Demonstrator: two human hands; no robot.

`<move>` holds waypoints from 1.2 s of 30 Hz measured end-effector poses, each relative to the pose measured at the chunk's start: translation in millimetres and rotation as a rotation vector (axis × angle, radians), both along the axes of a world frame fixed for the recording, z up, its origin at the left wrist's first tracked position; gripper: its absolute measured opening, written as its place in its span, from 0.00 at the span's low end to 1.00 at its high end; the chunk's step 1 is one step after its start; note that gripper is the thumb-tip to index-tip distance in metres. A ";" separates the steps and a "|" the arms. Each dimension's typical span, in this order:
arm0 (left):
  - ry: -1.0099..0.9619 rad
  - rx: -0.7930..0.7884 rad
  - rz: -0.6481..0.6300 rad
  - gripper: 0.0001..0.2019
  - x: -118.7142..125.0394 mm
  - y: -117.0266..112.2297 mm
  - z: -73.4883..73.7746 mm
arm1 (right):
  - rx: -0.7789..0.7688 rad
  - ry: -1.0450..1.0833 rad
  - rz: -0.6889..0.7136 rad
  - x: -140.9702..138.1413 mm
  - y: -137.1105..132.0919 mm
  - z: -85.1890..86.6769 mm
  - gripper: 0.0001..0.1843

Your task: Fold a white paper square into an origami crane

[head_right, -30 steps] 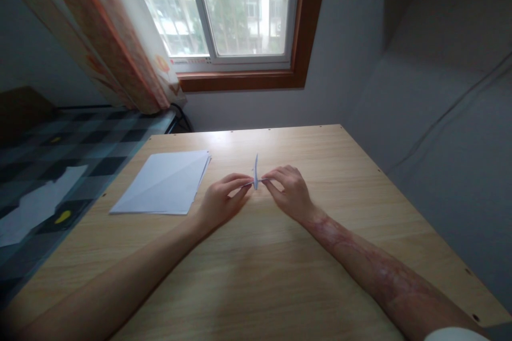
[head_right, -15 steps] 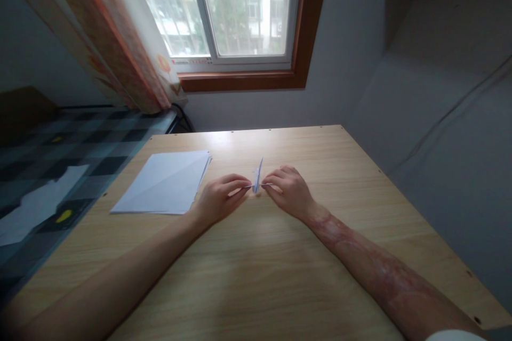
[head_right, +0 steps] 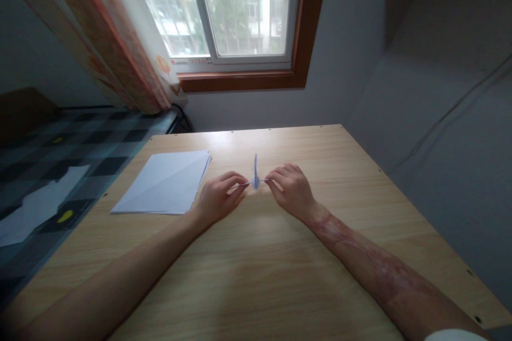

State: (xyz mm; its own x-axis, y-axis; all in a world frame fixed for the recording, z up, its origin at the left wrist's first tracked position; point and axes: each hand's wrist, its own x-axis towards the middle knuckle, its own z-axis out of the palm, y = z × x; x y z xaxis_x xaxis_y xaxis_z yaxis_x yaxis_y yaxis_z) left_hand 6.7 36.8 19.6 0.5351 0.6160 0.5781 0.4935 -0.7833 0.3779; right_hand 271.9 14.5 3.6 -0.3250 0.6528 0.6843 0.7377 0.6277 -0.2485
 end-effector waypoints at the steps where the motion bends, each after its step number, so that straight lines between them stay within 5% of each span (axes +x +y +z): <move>1: 0.006 -0.004 -0.001 0.09 -0.4 0.0 0.5 | 0.004 -0.011 -0.007 0.0 -0.8 1.0 0.08; 18: 0.033 -0.011 0.018 0.11 -3.9 3.7 -0.9 | 0.017 -0.065 -0.065 2.0 -2.5 2.9 0.08; 28: 0.164 0.207 -0.031 0.10 -10.8 10.4 -8.5 | -0.027 -0.111 0.069 6.5 3.5 -1.4 0.07; 36: 0.298 0.313 -0.008 0.09 -13.5 8.5 -4.1 | 0.036 -0.103 0.016 6.8 2.6 -1.8 0.07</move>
State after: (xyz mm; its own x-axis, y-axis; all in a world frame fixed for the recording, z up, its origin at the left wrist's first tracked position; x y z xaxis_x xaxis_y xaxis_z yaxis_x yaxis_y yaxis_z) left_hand -6.9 45.4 15.5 0.7105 0.4307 0.5565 0.5389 -0.8416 -0.0367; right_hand 278.7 17.1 1.8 -0.4055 0.6226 0.6692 0.7478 0.6470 -0.1489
